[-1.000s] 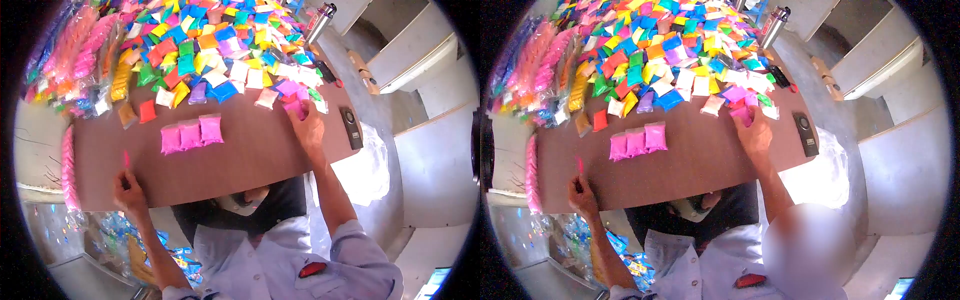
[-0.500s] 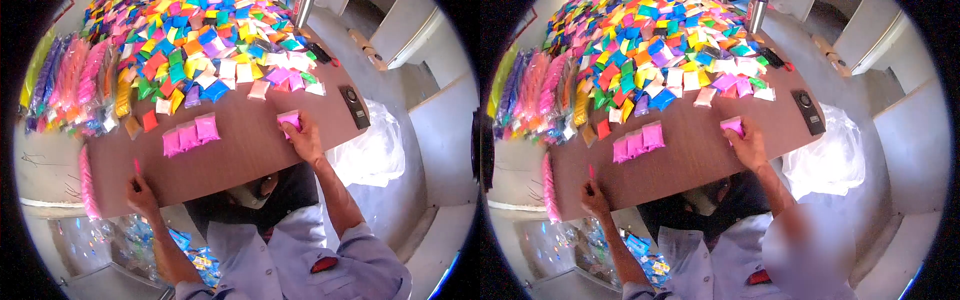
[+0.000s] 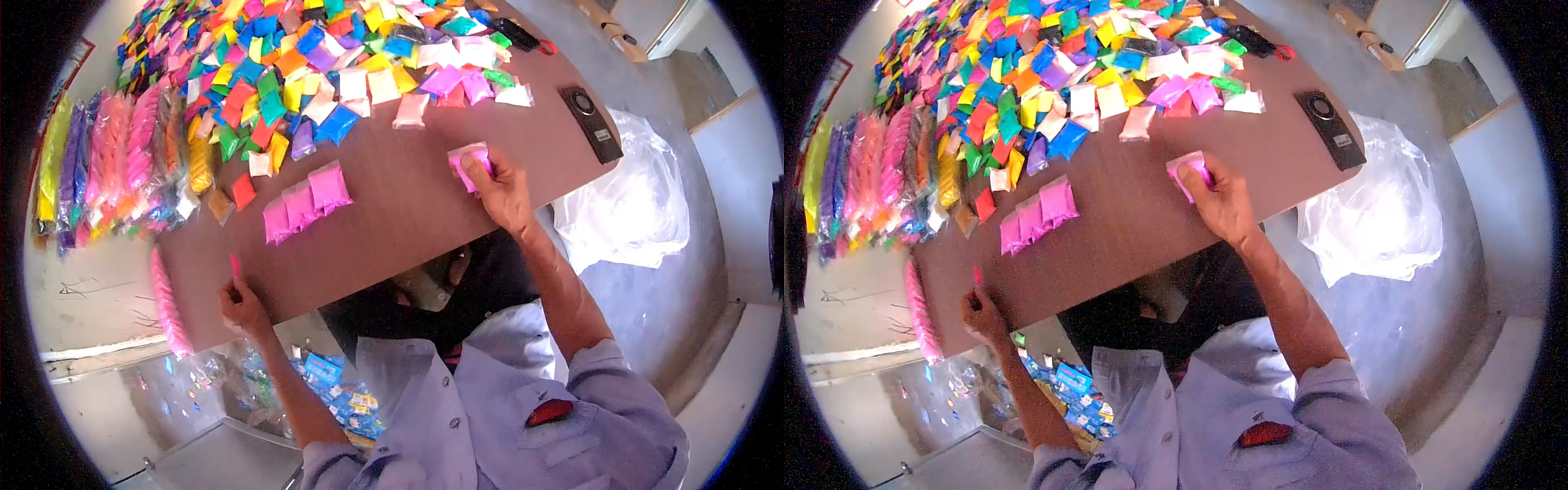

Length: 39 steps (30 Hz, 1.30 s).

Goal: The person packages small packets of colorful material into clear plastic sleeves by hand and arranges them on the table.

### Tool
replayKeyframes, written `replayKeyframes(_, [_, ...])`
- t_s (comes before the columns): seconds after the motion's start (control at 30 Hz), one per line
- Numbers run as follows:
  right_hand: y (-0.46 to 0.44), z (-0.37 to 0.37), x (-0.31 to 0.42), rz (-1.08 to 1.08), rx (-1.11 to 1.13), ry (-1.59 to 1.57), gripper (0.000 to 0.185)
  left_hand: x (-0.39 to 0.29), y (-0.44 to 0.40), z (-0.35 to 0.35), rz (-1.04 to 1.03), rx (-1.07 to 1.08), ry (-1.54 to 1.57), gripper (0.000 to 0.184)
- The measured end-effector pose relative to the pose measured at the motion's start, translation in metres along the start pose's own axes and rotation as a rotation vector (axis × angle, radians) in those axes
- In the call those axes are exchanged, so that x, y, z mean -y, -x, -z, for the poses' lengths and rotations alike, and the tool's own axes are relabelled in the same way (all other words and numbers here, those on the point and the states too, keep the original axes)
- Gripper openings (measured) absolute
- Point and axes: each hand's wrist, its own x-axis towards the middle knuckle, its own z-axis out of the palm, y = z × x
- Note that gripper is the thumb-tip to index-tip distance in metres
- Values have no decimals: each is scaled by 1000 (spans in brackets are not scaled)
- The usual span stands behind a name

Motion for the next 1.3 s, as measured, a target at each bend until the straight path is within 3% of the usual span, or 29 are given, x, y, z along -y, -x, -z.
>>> replayKeyframes(0.27, [0,-4,-18,78,-37,-222,18,-3,0,-3,-11,49,34,21])
replayKeyframes(0.43, [-4,-2,-10,107,-28,-112,21,0,-4,-5,-141,33,85,20])
replayKeyframes(0.53, [-2,0,-7,94,-42,-116,23,-8,-3,6,-196,52,-170,17])
replayKeyframes(0.6, [-2,1,-7,88,-46,-163,24,-8,-3,12,-518,-204,-215,17])
replayKeyframes(0.63, [-2,1,-10,54,-39,-199,24,-13,-1,12,-521,-203,-212,17])
replayKeyframes(0.7, [0,1,-13,20,-24,-230,24,-32,19,18,-126,62,85,17])
replayKeyframes(0.77, [-1,0,-12,56,3,-236,25,-94,41,23,-57,220,252,18])
replayKeyframes(0.83, [-1,-2,-6,119,27,-232,25,-162,60,21,-261,323,360,21])
replayKeyframes(0.9, [-2,-4,-1,182,47,-234,24,-216,77,6,26,606,657,27])
replayKeyframes(0.97, [-1,-2,1,339,50,-179,24,-250,88,-24,45,687,767,30])
replayKeyframes(1.07, [1,3,-6,201,113,-235,23,-295,92,-51,204,811,988,28])
replayKeyframes(1.2, [1,0,2,186,94,-122,23,-312,95,-69,161,907,1186,24])
replayKeyframes(1.3, [2,-3,-1,222,74,-59,23,-303,96,-77,189,866,1242,19])
